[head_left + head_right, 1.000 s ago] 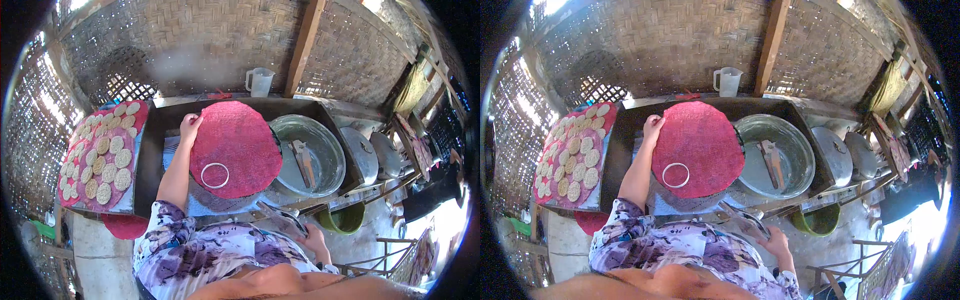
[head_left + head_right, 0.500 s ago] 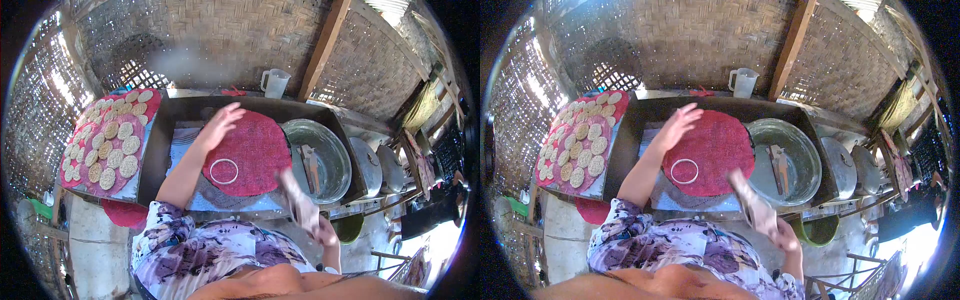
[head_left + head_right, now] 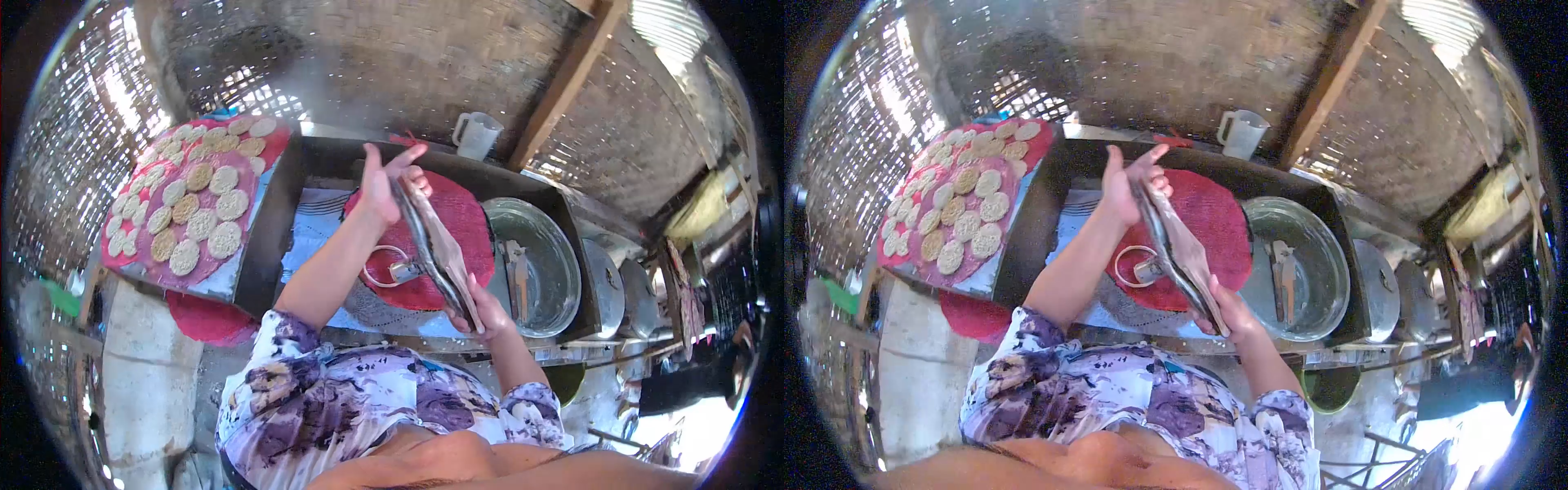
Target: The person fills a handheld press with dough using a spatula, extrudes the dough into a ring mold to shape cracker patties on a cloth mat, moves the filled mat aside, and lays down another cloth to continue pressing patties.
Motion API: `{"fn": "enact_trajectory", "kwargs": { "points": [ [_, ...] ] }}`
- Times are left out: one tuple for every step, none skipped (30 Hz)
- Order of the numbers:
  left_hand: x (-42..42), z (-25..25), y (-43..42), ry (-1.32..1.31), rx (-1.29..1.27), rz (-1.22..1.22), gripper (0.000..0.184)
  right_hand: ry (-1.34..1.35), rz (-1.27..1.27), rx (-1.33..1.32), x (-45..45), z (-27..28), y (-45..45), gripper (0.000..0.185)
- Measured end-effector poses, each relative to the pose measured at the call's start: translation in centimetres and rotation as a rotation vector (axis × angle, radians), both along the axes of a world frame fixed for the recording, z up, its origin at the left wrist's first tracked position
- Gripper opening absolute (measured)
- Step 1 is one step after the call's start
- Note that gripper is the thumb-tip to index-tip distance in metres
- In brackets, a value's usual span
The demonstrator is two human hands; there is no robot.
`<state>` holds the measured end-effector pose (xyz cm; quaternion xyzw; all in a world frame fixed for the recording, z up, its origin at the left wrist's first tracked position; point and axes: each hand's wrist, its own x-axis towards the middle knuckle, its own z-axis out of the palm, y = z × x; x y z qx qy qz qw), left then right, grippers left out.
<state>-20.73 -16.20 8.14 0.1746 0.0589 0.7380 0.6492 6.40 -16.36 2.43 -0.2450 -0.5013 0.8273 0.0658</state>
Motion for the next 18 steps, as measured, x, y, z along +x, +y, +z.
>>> {"fn": "enact_trajectory", "kwargs": {
  "points": [
    [0.4,0.9,-0.5,0.100,0.013,0.096,0.093,-0.038,-0.049,0.055,-0.4,0.7,-0.3,0.066],
    [0.7,1.7,-1.3,0.278,-0.052,0.161,0.093,0.000,-0.097,0.078,-0.7,1.7,-0.4,0.064],
    [0.7,1.3,-1.5,0.501,0.019,0.105,0.086,0.037,-0.149,0.102,-1.0,2.7,-0.5,0.062],
    [0.8,0.8,-1.7,0.722,0.100,0.054,0.079,0.075,-0.197,0.127,-1.3,3.4,-0.6,0.060],
    [1.4,0.6,-2.6,1.223,0.248,0.136,0.073,0.047,-0.257,0.180,-1.6,3.8,-0.5,0.060],
    [2.2,0.4,-3.6,1.717,0.410,0.237,0.071,0.019,-0.312,0.229,-1.9,4.1,-0.5,0.059],
    [3.9,0.1,-3.2,1.986,0.338,0.646,0.054,-0.010,-0.361,0.275,-2.4,4.1,-0.7,0.059],
    [4.8,0.5,-2.7,2.002,0.174,0.678,0.044,-0.052,-0.382,0.415,-3.0,3.6,-0.6,0.056],
    [5.4,1.0,-2.6,2.011,0.002,0.709,0.034,-0.040,-0.440,0.709,-3.2,3.6,-0.7,0.053],
    [6.0,1.7,-2.6,2.011,-0.172,0.743,0.025,-0.060,-0.481,0.999,-3.1,4.9,-0.2,0.050],
    [6.5,3.1,-2.1,2.056,0.082,0.962,0.015,-0.110,-0.556,1.290,-3.0,6.3,0.4,0.048],
    [7.1,3.2,-1.3,2.096,0.265,1.056,0.016,-0.201,-0.604,1.566,-2.2,9.6,1.4,0.047],
    [7.9,3.0,-0.6,2.122,0.452,1.140,0.017,-0.158,-0.694,1.676,-1.8,11.5,2.4,0.045],
    [8.7,2.8,-0.1,2.134,0.643,1.216,0.018,-0.117,-0.782,1.782,-1.6,12.9,2.7,0.044],
    [9.7,3.1,0.3,2.156,0.626,1.081,0.018,-0.168,-0.860,1.918,-1.9,14.8,1.6,0.042],
    [10.6,3.8,0.7,2.173,0.608,0.949,0.018,-0.221,-0.934,2.057,-2.2,16.5,0.5,0.041],
    [11.1,4.3,0.7,2.185,0.589,0.821,0.018,-0.180,-0.922,2.274,-2.2,17.0,-0.1,0.039],
    [11.0,4.6,0.6,2.115,0.640,0.658,0.016,-0.177,-0.782,2.390,-1.9,17.4,-1.2,0.038]
  ]
}}
